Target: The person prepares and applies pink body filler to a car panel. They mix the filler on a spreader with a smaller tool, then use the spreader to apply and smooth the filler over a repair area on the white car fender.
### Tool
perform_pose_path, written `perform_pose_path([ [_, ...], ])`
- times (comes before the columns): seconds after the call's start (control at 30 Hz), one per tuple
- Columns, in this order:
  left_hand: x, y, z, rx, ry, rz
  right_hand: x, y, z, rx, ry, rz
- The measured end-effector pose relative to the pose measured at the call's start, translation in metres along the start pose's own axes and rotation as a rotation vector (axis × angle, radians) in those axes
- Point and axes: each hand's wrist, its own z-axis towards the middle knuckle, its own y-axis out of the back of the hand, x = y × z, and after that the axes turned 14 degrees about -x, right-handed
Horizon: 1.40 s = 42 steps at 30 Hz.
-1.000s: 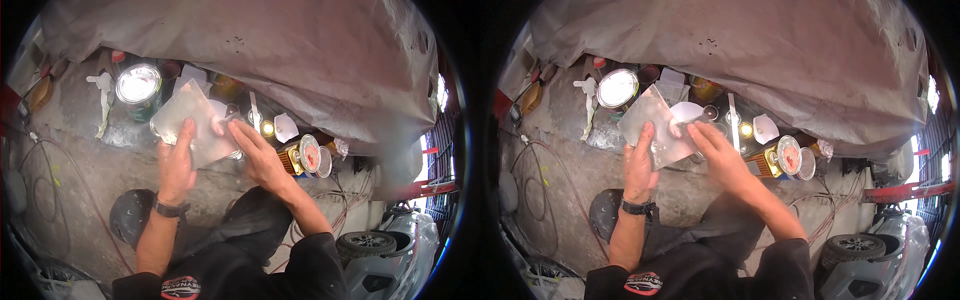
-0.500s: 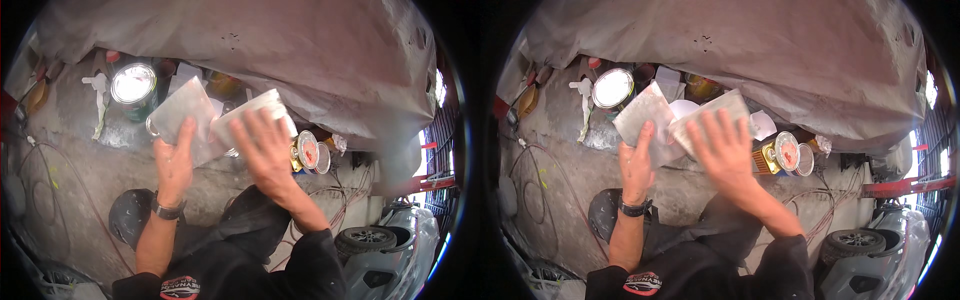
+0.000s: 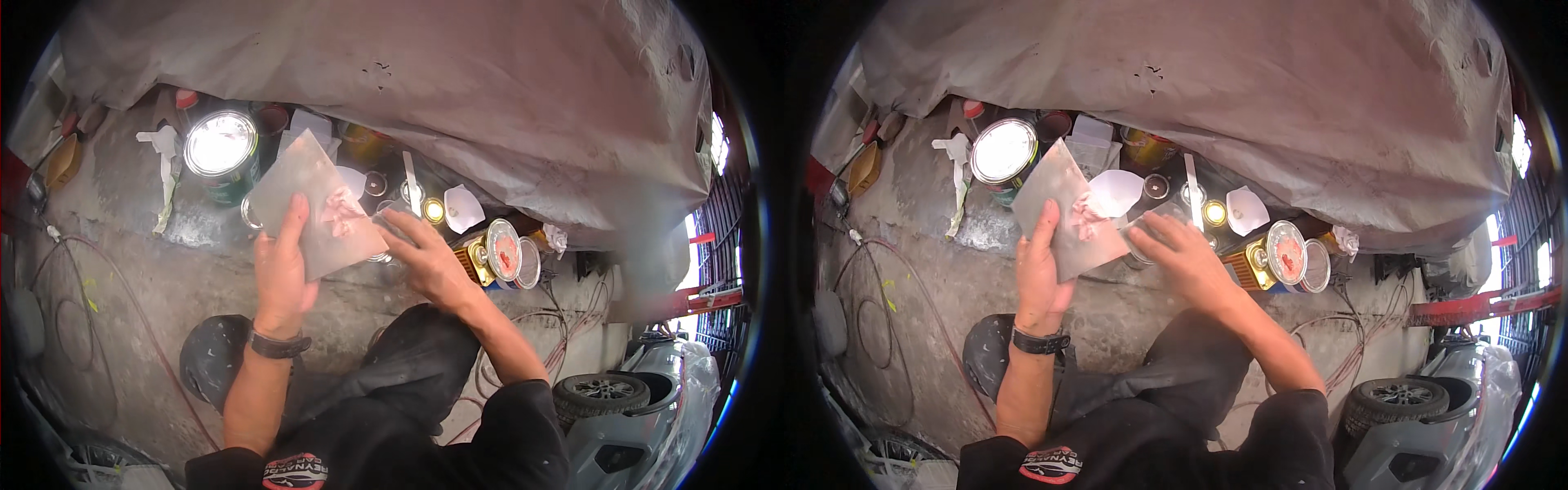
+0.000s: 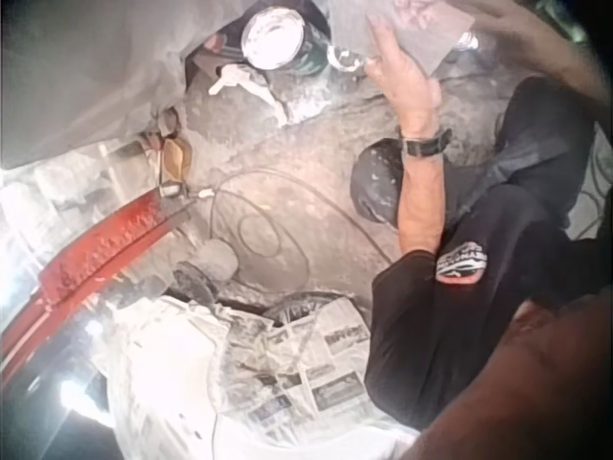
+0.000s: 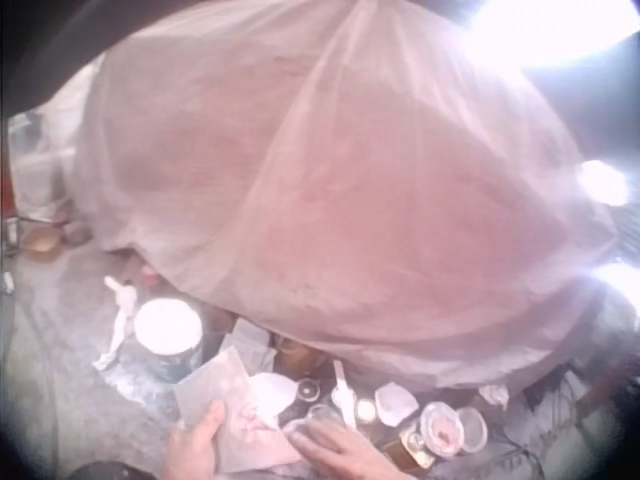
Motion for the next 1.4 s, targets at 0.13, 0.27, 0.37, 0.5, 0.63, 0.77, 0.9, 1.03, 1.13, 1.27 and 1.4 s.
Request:
perform_pose_path([
  [0.13, 0.004, 0.013, 0.012, 0.145, 0.361, -0.031, 0.010, 0.014, 0.029, -0.200, -0.602, 0.744],
  [0.27, 0.000, 0.005, 0.007, 0.096, 0.074, 0.092, 0.022, 0.051, 0.036, -0.231, -0.279, 0.863],
  [0.37, -0.002, 0.008, 0.007, 0.121, -0.136, 0.240, 0.019, 0.062, 0.043, -0.316, -0.120, 0.499],
  [0.5, -0.007, -0.001, -0.009, 0.136, -0.390, 0.563, 0.018, 0.048, 0.063, -0.207, 0.210, -0.372],
  [0.63, 0.001, 0.002, -0.010, 0.064, -0.469, 0.570, 0.028, 0.021, 0.039, -0.035, 0.288, -0.123],
  [0.77, 0.005, 0.010, -0.002, -0.013, -0.410, 0.617, 0.038, 0.017, 0.025, 0.087, 0.367, -0.134],
  [0.9, -0.008, 0.003, 0.005, -0.051, -0.256, 0.106, 0.026, 0.022, 0.020, 0.211, 0.309, -0.077],
  [1.03, -0.016, 0.006, 0.008, -0.098, -0.169, 0.074, 0.017, 0.030, 0.021, -0.179, 0.028, 0.374],
  [1.13, 0.000, 0.004, 0.006, 0.012, -0.019, -0.022, 0.043, 0.022, 0.039, -0.435, 0.012, 0.621],
  [1.27, 0.012, 0.006, 0.007, 0.172, 0.125, -0.150, 0.051, 0.019, 0.044, -0.380, 0.154, 0.482],
  [1.4, 0.005, 0.001, -0.003, 0.132, 0.004, -0.087, 0.030, 0.006, 0.043, -0.337, 0.171, 0.212],
])
